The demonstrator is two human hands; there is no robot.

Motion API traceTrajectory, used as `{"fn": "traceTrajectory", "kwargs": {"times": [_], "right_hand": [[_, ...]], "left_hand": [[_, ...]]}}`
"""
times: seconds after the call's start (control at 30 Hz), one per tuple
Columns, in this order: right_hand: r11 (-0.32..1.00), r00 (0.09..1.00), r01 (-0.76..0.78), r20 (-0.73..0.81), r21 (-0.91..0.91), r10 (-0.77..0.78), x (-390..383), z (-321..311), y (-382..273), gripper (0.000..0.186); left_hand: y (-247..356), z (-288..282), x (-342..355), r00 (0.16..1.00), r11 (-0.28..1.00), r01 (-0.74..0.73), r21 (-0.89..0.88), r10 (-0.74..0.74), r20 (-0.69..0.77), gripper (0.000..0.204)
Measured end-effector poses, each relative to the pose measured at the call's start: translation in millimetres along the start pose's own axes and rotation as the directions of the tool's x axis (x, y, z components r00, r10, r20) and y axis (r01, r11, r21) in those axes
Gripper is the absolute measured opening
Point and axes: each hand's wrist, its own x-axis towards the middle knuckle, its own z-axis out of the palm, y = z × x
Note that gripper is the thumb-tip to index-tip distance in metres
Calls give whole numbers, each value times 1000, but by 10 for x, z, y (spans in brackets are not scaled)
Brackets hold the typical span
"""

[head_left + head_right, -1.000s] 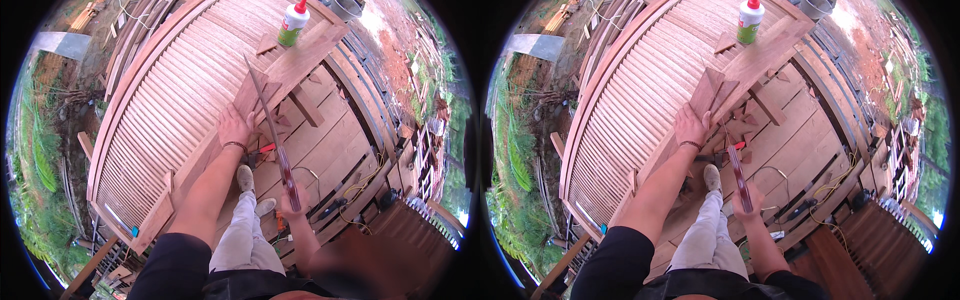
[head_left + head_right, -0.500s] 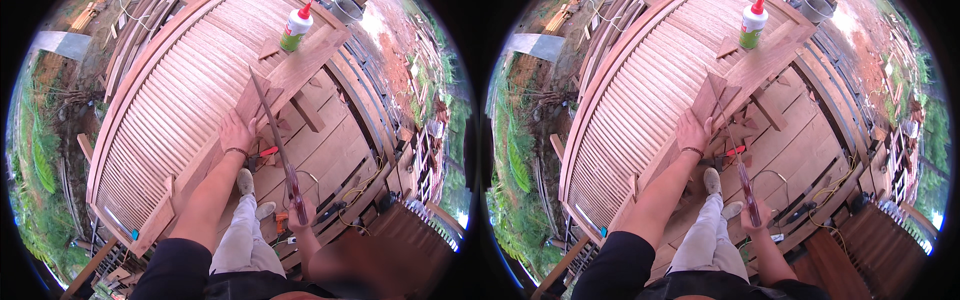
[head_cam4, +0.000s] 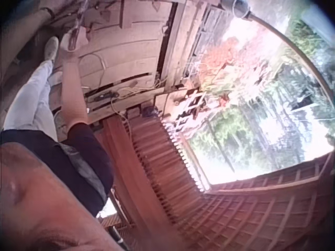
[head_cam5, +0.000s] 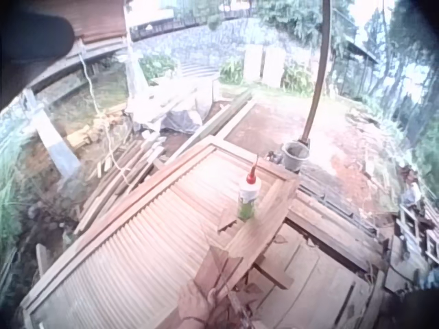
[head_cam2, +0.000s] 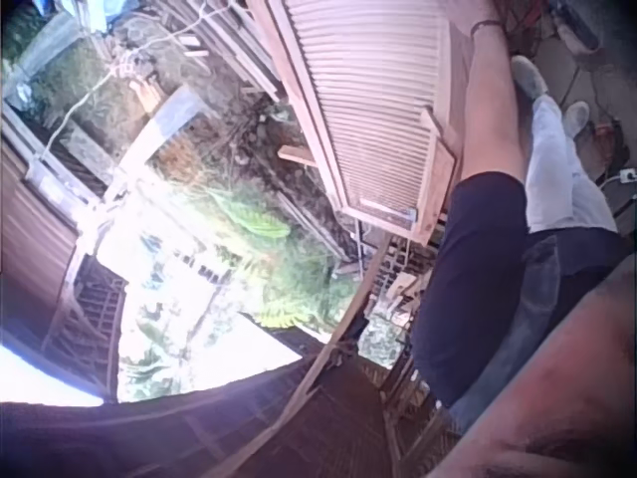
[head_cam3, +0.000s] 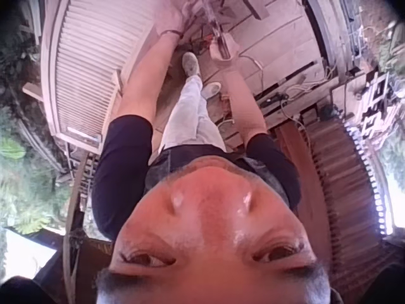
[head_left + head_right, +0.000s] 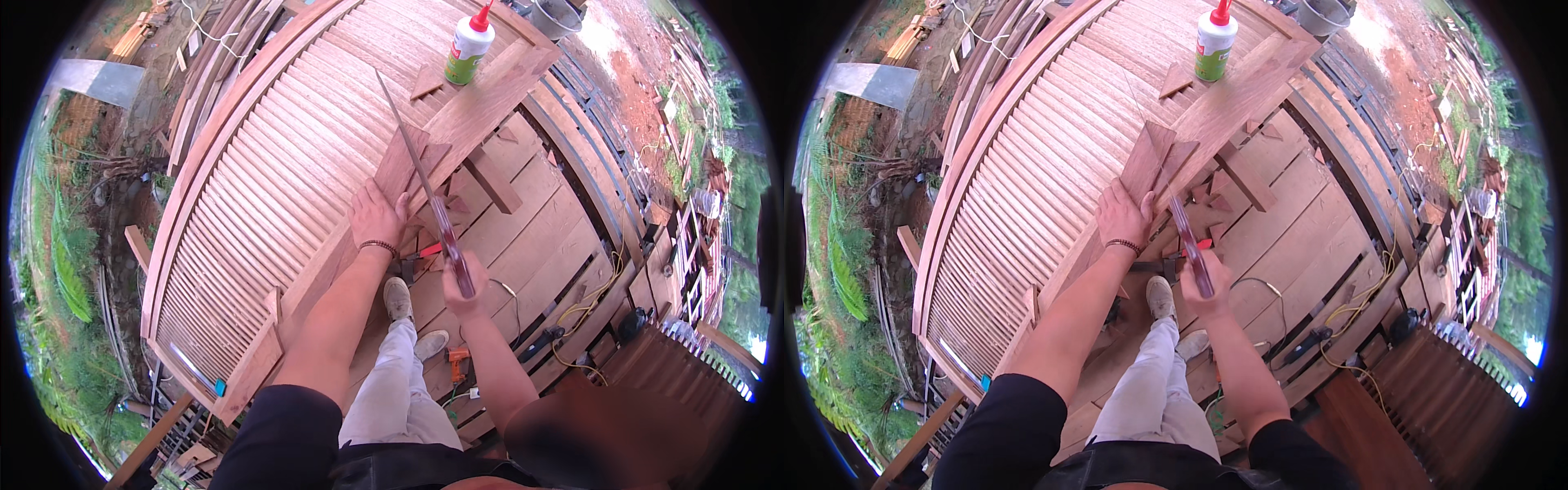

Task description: The person uses an angle grinder to cut a wooden plank on a curved wooden structure, then switches to a hand saw to finish the cut. They measure and mark the wood with a ruler and pencil before continuing to cut.

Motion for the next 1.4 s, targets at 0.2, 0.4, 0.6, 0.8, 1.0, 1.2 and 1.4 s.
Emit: {"fn": "traceTrajectory", "kwargs": {"times": [0.2, 0.4, 0.6, 0.8, 1.0, 1.2, 1.4], "right_hand": [[974, 995, 94, -1, -206, -96, -757, -309, -73, 13], [997, 1000, 22, 3, 72, -23, -23, -54, -37, 7], [981, 992, 121, -51, 152, -114, -489, -118, -138, 10], [975, 994, 99, -65, 201, -88, -882, -417, 87, 19], [962, 991, 93, -121, 257, -63, -1022, -66, 69, 22], [952, 987, 80, -156, 294, -35, -1193, -221, 111, 20], [925, 984, 70, -179, 374, -2, -1319, -204, 302, 16]], "left_hand": [[-155, -22, -4, 1000, 1000, 3, 18, -2, -25, 79], [-26, 39, 69, 999, 999, -2, 52, 4, -38, 82], [-300, 183, 174, 996, 995, 23, 99, -14, -91, 86], [-360, 235, 153, 996, 995, -13, 101, 22, -86, 90], [-697, 313, 353, 988, 992, -73, 107, 86, -124, 65], [-699, 265, 344, 974, 970, -227, 92, 229, -8, 76], [-488, 227, 207, 948, 938, -300, 174, 313, -55, 104]]}}
